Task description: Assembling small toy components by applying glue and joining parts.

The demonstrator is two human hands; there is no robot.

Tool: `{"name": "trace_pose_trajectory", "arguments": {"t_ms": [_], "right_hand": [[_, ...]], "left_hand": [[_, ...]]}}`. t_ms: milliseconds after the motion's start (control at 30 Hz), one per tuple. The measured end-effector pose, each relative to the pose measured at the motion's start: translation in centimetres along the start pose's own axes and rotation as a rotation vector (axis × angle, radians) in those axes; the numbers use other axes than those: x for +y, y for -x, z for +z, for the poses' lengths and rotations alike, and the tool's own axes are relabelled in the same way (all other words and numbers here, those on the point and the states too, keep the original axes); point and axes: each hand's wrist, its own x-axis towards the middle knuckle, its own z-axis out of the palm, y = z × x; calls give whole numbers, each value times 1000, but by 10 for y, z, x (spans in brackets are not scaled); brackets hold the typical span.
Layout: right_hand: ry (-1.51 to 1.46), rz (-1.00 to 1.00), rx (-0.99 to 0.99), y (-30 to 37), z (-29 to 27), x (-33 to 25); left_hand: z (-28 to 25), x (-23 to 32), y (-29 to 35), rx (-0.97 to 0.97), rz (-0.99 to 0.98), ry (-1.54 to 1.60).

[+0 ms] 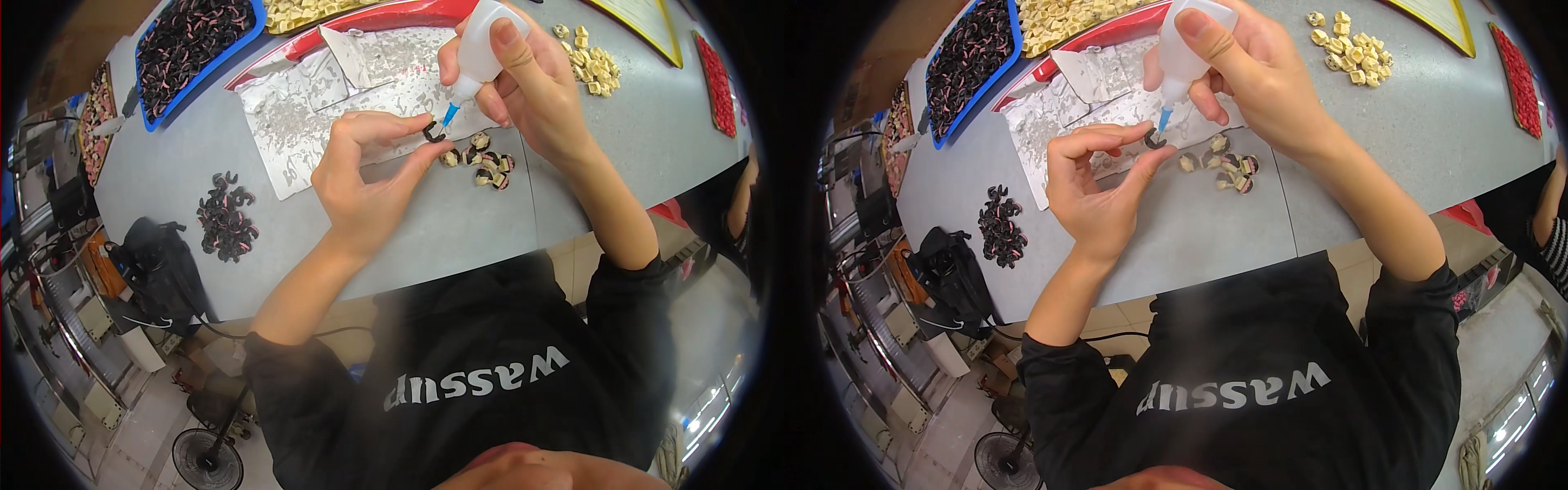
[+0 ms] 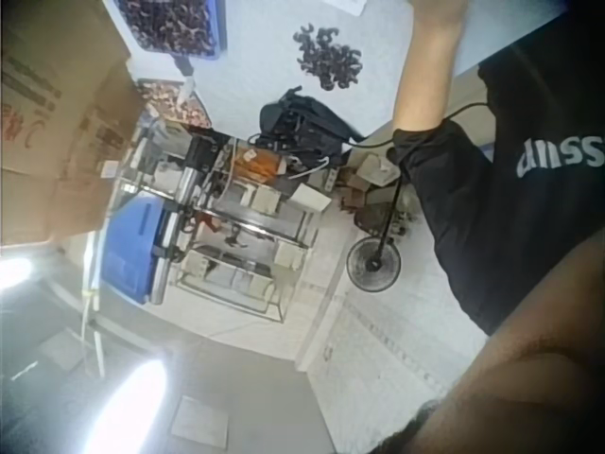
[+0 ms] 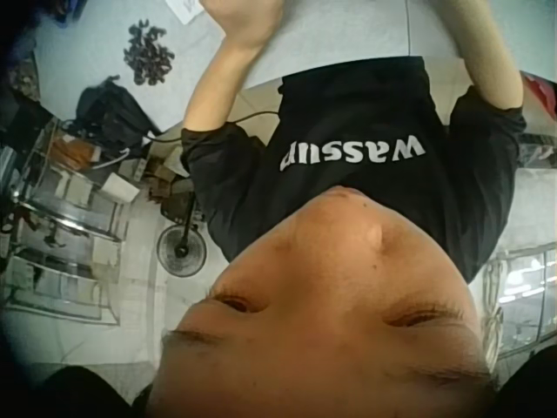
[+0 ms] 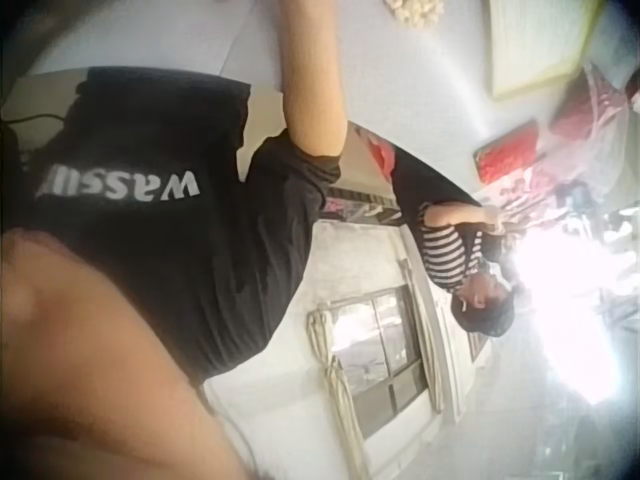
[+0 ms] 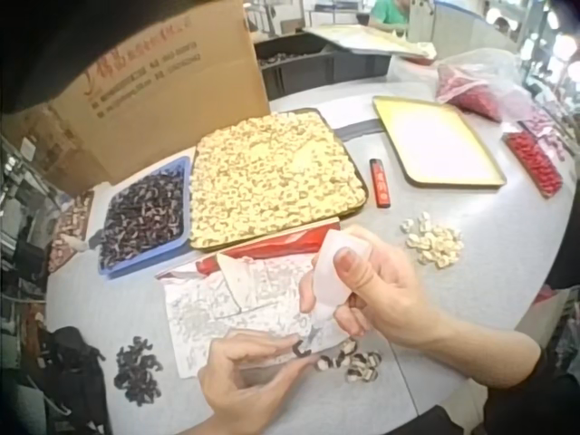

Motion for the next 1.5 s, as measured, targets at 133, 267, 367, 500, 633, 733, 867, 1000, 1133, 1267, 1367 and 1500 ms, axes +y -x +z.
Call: {"name": "trace_pose_trajectory", "arguments": {"t_ms": [133,267,367,500,633,733,867,1000,1133,1267,1367,1500], "right_hand": [[27,-2,5,0,-1,-1],[3,-13,0,2,-4,1],[0,-24,14,1,-3,0],[216,863,623,-20,43,-56],[-73,-40,37,-1,-4,-2],[-18,-69,50,-2,-2,2],[-26,-43,43,-4,2,-2],[7,-4,76,-3,6,-3],[-3,-33,64,-3,2,-3],[135,368,312,-19,34,-41],[141,362,329,-11,11,-20],[-59,-32,103,-3,-1,-5]], "left_hand": [[0,0,0,0,10,-5],[1,2,0,1,-3,-4],[0,0,0,-3,13,-16],[-5,-1,3,1,17,-26],[0,2,-1,-15,8,1],[0,0,0,-18,12,12],[1,-1,0,-18,34,36],[0,-2,1,-26,54,19],[2,1,-1,-22,52,37],[-2,-2,2,-16,57,22],[3,0,-1,-25,59,42],[2,0,-1,-29,55,39]]}}
